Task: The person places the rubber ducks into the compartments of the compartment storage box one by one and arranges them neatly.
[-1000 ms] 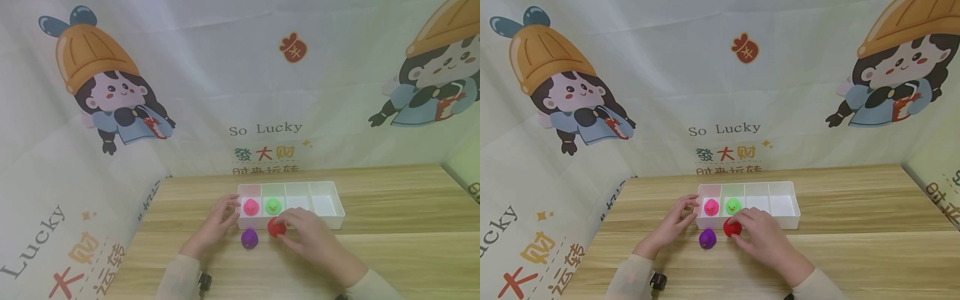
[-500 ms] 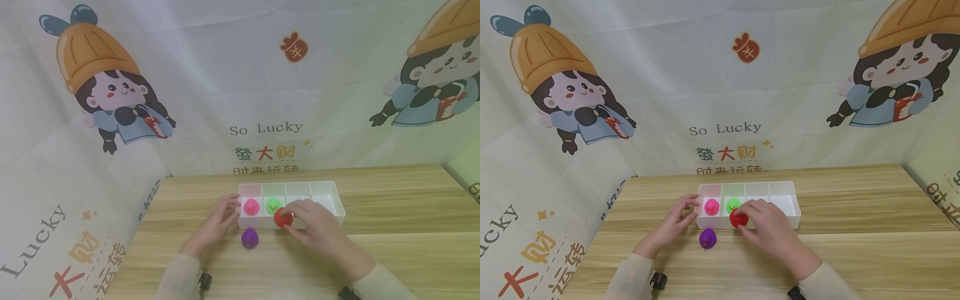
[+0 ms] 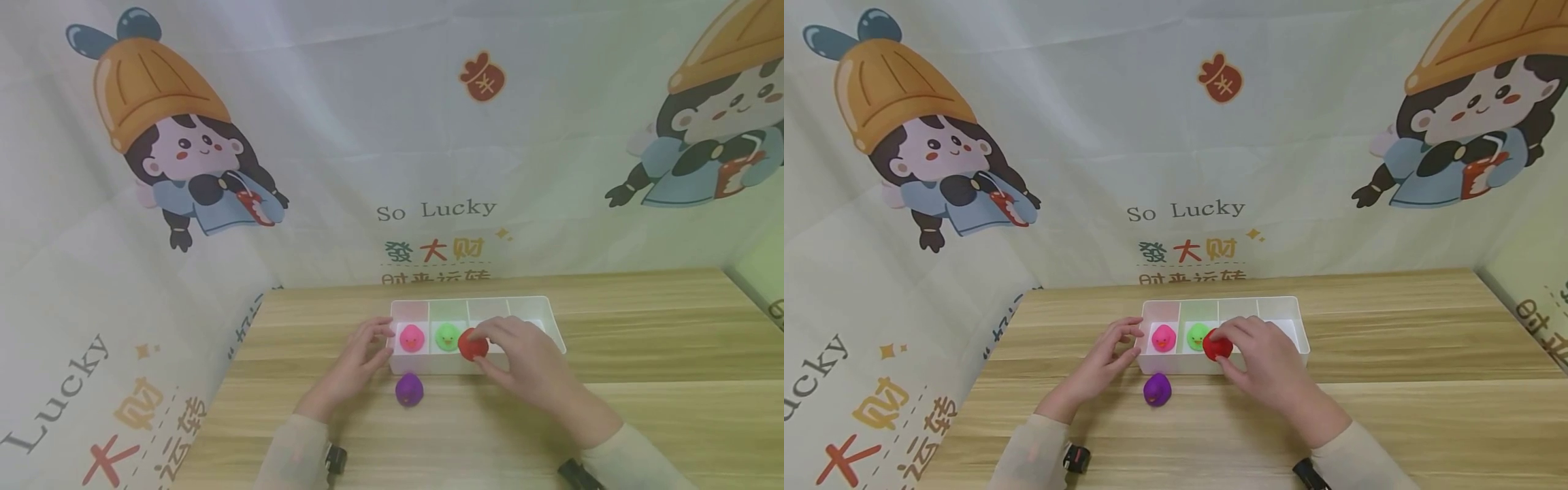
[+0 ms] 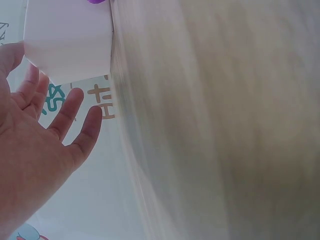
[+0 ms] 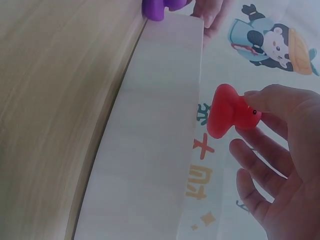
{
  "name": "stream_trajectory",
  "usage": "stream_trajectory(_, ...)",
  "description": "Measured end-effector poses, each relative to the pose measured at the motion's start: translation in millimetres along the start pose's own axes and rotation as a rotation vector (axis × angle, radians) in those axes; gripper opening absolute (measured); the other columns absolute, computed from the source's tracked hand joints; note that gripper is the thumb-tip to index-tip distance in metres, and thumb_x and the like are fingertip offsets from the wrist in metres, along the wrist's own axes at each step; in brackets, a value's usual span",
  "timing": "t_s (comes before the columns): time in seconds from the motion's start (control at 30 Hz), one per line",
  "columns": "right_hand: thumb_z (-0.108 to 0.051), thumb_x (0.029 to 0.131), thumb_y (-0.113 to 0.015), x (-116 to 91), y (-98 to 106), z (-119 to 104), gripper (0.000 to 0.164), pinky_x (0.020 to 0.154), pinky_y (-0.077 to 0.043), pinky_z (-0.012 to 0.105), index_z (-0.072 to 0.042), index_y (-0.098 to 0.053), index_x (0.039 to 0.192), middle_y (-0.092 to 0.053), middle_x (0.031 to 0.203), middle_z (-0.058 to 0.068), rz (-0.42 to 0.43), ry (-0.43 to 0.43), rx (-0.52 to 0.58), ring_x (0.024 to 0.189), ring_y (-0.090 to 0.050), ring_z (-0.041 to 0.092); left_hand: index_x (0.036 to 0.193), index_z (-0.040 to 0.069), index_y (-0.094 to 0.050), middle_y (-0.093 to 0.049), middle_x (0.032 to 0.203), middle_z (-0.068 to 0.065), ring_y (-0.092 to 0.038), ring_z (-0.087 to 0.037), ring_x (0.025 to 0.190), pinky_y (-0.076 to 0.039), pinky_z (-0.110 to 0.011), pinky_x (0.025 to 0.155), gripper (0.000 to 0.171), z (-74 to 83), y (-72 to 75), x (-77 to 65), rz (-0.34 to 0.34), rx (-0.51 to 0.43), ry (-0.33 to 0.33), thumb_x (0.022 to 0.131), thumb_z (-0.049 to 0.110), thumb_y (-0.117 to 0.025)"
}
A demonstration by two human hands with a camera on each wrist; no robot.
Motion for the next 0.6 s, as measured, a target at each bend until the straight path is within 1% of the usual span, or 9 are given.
stream_trajectory(0.07, -0.018, 0.069, -0.071, 0, 1, 3, 0.028, 0.071, -0.044, 0.024, -0.02, -0.061, 0.095, -0.059, 0.096, -0.012, 0.001, -0.014, -0.007, 0.085, -0.051, 0.006, 0.111, 0.006, -0.047, -0.031, 0.136, -0.002, -0.037, -0.031, 0.115, -0.033, -0.049, 0.093, 0.024, 0.3, 0.1, 0.3, -0.001, 0.0, 0.0, 0.09, 0.017, -0.051)
stream_trajectory(0.23, -0.017, 0.069, -0.071, -1, 3, 12, 0.029, 0.068, -0.044, 0.027, -0.018, -0.06, 0.096, -0.059, 0.097, -0.009, -0.008, -0.043, -0.033, 0.083, -0.051, 0.009, 0.112, 0.005, -0.047, -0.03, 0.136, -0.002, -0.036, -0.03, 0.116, -0.033, -0.048, 0.094, 0.028, 0.3, -0.2, 0.0, -0.014, -0.001, 0.012, 0.09, 0.023, -0.05)
stream_trajectory(0.33, -0.018, 0.069, -0.071, -1, 4, 16, 0.029, 0.07, -0.044, 0.027, -0.018, -0.061, 0.096, -0.059, 0.097, -0.009, -0.014, -0.053, -0.051, 0.084, -0.051, 0.009, 0.113, 0.005, -0.047, -0.029, 0.136, -0.001, -0.036, -0.03, 0.116, -0.033, -0.047, 0.094, 0.029, 1.1, -0.3, -0.4, -0.021, -0.01, 0.021, 0.091, 0.023, -0.049)
stream_trajectory(0.43, -0.018, 0.069, -0.072, -1, 3, 20, 0.028, 0.07, -0.044, 0.027, -0.017, -0.061, 0.096, -0.059, 0.096, -0.009, -0.023, -0.081, -0.048, 0.083, -0.052, 0.01, 0.113, 0.004, -0.047, -0.029, 0.136, 0.0, -0.037, -0.03, 0.115, -0.033, -0.047, 0.094, 0.03, 2.7, 0.1, -0.6, -0.02, -0.014, 0.028, 0.091, 0.024, -0.049)
stream_trajectory(0.53, -0.019, 0.07, -0.072, -1, 3, 24, 0.028, 0.069, -0.045, 0.027, -0.017, -0.061, 0.095, -0.059, 0.096, -0.009, -0.033, -0.12, -0.041, 0.082, -0.051, 0.01, 0.114, 0.006, -0.046, -0.029, 0.137, 0.0, -0.038, -0.03, 0.115, -0.034, -0.048, 0.092, 0.028, -11.1, -3.4, 2.4, -0.019, 0.002, 0.02, 0.091, 0.023, -0.05)
stream_trajectory(0.6, -0.02, 0.07, -0.073, -1, 2, 26, 0.027, 0.068, -0.045, 0.027, -0.018, -0.061, 0.095, -0.059, 0.095, -0.01, -0.041, -0.142, -0.041, 0.081, -0.051, 0.009, 0.114, 0.006, -0.046, -0.029, 0.137, -0.002, -0.038, -0.031, 0.115, -0.034, -0.049, 0.092, 0.028, -13.5, -4.1, 2.9, -0.021, -0.008, 0.017, 0.09, 0.022, -0.05)
Point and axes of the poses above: each hand's wrist, its own x-axis towards the middle knuckle, its own y-axis out of the back of the hand, z = x × y, the point moved 3 cm from there along x, towards the middle knuckle
